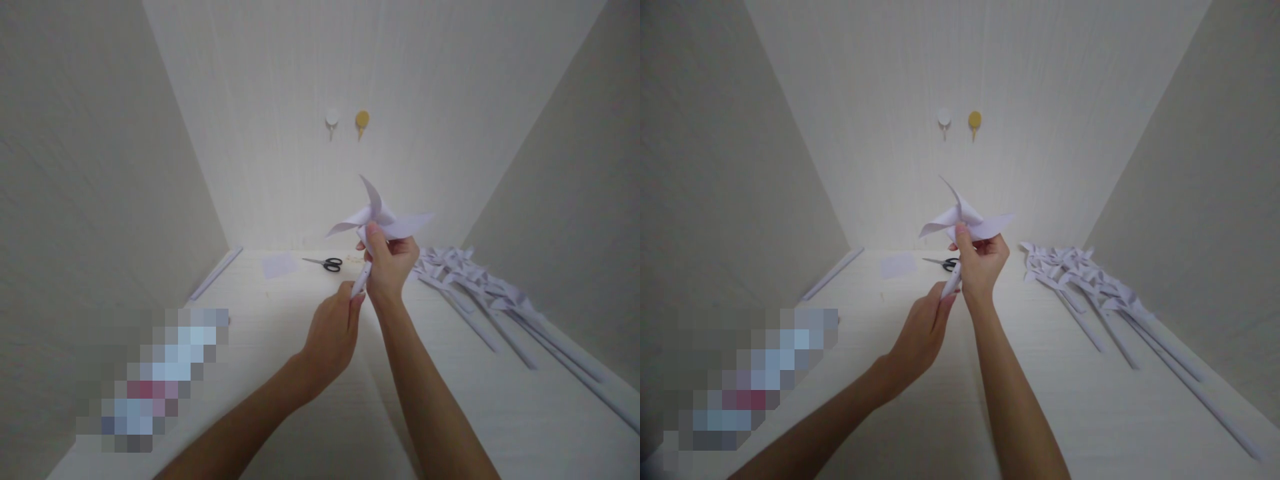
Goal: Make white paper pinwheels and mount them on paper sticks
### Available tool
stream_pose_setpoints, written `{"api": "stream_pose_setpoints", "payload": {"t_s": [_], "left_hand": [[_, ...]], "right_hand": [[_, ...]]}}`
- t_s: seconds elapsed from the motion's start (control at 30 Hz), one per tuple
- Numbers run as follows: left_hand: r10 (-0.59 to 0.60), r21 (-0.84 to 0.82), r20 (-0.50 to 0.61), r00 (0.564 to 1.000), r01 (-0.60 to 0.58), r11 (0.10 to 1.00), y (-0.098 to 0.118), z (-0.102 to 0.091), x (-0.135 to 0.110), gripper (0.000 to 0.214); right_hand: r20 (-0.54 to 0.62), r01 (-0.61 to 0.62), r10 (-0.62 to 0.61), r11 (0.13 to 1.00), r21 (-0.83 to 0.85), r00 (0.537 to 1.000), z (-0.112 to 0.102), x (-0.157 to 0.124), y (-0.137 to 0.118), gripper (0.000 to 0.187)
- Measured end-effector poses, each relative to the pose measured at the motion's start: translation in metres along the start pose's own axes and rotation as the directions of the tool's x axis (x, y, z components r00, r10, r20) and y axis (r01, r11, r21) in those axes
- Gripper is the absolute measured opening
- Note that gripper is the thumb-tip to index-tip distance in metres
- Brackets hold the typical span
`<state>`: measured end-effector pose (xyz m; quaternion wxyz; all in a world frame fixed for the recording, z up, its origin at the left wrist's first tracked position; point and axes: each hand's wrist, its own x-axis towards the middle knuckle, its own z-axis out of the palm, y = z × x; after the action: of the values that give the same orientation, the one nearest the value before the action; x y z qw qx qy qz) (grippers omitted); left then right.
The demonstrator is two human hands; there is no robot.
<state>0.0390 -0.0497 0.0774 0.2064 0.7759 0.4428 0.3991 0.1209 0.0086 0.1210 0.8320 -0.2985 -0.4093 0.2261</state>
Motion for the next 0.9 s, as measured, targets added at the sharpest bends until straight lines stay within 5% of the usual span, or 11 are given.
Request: {"api": "stream_pose_setpoints", "payload": {"t_s": [0.3,0.9], "left_hand": [[-0.020,0.101,0.033,0.999,0.017,0.995,-0.0056,0.0034,0.0024,0.025],[-0.070,-0.339,0.091,0.993,0.096,0.936,-0.0036,0.0046,0.0003,0.033]], "right_hand": [[0.123,-0.111,0.100,0.990,0.084,0.987,0.0010,-0.0003,-0.0005,0.019],[0.087,-0.146,0.142,0.988,0.041,0.986,0.0023,0.0015,-0.0024,0.022]]}}
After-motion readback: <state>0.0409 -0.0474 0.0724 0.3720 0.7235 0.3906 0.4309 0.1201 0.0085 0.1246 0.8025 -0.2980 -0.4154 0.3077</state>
